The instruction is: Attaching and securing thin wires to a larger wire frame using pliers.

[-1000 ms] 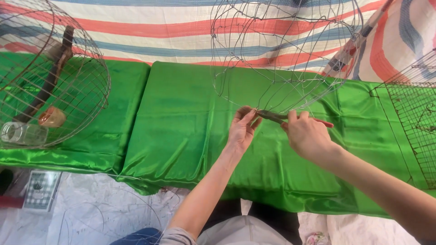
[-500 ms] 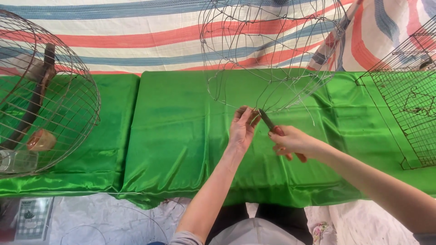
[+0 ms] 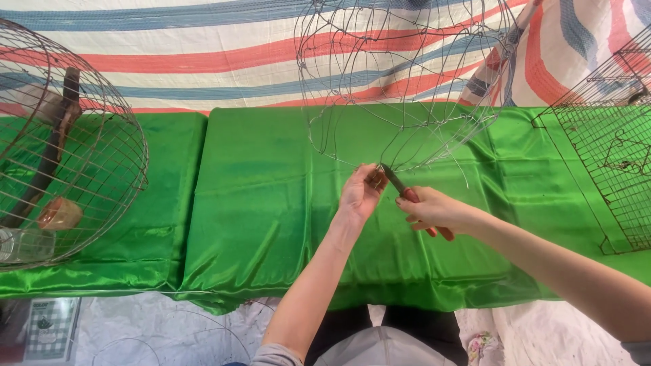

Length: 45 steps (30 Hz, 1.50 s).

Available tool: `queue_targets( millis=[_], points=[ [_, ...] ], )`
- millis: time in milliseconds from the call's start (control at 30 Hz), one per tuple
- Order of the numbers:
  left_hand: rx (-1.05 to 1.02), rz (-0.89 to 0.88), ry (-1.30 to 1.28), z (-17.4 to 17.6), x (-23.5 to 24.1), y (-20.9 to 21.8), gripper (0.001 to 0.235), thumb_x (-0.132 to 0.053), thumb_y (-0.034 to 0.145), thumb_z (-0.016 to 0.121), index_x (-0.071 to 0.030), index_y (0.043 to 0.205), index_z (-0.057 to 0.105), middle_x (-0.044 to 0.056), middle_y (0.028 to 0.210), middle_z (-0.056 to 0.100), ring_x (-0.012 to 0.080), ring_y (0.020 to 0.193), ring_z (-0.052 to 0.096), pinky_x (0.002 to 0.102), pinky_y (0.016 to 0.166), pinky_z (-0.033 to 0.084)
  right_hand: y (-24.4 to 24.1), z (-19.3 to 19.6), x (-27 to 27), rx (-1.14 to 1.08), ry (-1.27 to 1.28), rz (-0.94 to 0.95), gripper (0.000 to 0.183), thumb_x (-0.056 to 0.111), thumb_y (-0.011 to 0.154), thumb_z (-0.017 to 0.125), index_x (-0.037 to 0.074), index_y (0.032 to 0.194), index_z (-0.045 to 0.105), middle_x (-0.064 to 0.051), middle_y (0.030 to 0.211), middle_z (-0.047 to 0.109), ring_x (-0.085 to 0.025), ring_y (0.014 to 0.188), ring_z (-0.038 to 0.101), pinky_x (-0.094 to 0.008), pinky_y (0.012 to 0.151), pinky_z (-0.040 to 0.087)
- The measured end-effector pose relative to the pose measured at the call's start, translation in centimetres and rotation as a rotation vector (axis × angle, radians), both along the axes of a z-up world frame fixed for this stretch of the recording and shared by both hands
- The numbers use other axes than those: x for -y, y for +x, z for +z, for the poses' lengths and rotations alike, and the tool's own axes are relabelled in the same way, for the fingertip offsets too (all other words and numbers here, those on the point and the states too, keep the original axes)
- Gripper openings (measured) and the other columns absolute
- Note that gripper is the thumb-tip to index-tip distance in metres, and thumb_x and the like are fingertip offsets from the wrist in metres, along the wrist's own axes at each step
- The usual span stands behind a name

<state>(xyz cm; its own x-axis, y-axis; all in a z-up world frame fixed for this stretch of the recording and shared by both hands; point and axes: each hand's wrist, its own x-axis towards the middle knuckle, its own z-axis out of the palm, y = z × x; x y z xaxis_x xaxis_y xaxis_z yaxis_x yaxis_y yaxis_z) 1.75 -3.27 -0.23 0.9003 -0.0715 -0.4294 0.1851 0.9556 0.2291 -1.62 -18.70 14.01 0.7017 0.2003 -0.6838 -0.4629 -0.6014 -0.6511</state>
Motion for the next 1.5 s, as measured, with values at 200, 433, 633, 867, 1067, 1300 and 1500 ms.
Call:
queue_targets(
  millis=[200,433,633,867,1067,1300,1500],
  points=[
    [-0.075,-0.087,0.014,1.0,-0.4,-0.3,0.019,-0.003,0.083,0.081,-0.015,0.087,0.067,0.007,0.08,0.071,0.0199,0.076,0.07,0.037,0.081,0.061,-0.6,-4.1,1.8,0.191,-0.151,0.167,0.055,0.036,0.101,0.061,0.003,0.142,0.044,-0.033,0.1,0.067,-0.028,0.032,0.058,-0.034,0.022,0.049],
    [-0.088,-0.189,0.007,-0.7,-1.8,0.3,0.016,0.0,0.083,0.08,-0.006,0.094,0.071,0.011,0.084,0.072,0.0256,0.083,0.072,0.043,0.085,0.062,-0.2,-2.9,0.9,0.268,-0.28,0.299,0.062,0.037,0.1,0.058,0.001,0.148,0.043,-0.029,0.112,0.068,-0.047,0.092,0.074,-0.058,0.077,0.062],
    [-0.048,-0.156,-0.01,1.1,-2.0,-0.1,0.018,0.005,0.085,0.078,-0.007,0.095,0.069,0.015,0.089,0.073,0.0272,0.088,0.074,0.041,0.088,0.062,-0.7,-1.2,0.3,0.377,-0.296,0.317,0.06,0.037,0.101,0.056,0.003,0.148,0.043,-0.029,0.122,0.064,-0.049,0.115,0.066,-0.061,0.1,0.054],
    [-0.039,-0.177,-0.011,0.4,-2.4,-0.1,0.014,0.006,0.086,0.075,0.004,0.099,0.07,0.019,0.089,0.073,0.0296,0.086,0.075,0.042,0.088,0.063,-0.5,-3.7,0.9,0.458,-0.185,0.287,0.048,0.031,0.105,0.053,0.001,0.142,0.047,-0.03,0.122,0.062,-0.049,0.112,0.067,-0.061,0.097,0.055],
    [-0.04,-0.183,-0.006,0.5,-2.6,0.1,0.014,0.007,0.086,0.074,0.007,0.1,0.07,0.02,0.088,0.072,0.0311,0.085,0.075,0.043,0.087,0.063,-0.5,-3.4,0.7,0.506,-0.208,0.304,0.037,0.029,0.107,0.051,0.0,0.131,0.052,-0.026,0.11,0.067,-0.042,0.097,0.071,-0.058,0.088,0.058],
    [-0.038,-0.178,-0.014,0.0,-2.3,0.3,0.015,0.009,0.085,0.074,0.009,0.099,0.069,0.021,0.088,0.073,0.0325,0.085,0.076,0.044,0.087,0.063,-0.6,-3.5,0.5,0.544,-0.31,0.313,0.031,0.032,0.108,0.05,0.005,0.121,0.054,-0.018,0.098,0.067,-0.035,0.084,0.071,-0.053,0.08,0.058],
    [-0.043,-0.174,0.003,-0.1,-2.3,0.3,0.017,0.008,0.085,0.077,0.009,0.101,0.07,0.022,0.09,0.073,0.0327,0.087,0.076,0.044,0.088,0.063,-0.5,-4.3,0.7,0.522,-0.312,0.331,0.032,0.033,0.107,0.05,0.007,0.125,0.052,-0.017,0.104,0.065,-0.036,0.088,0.072,-0.053,0.08,0.059]
  ],
)
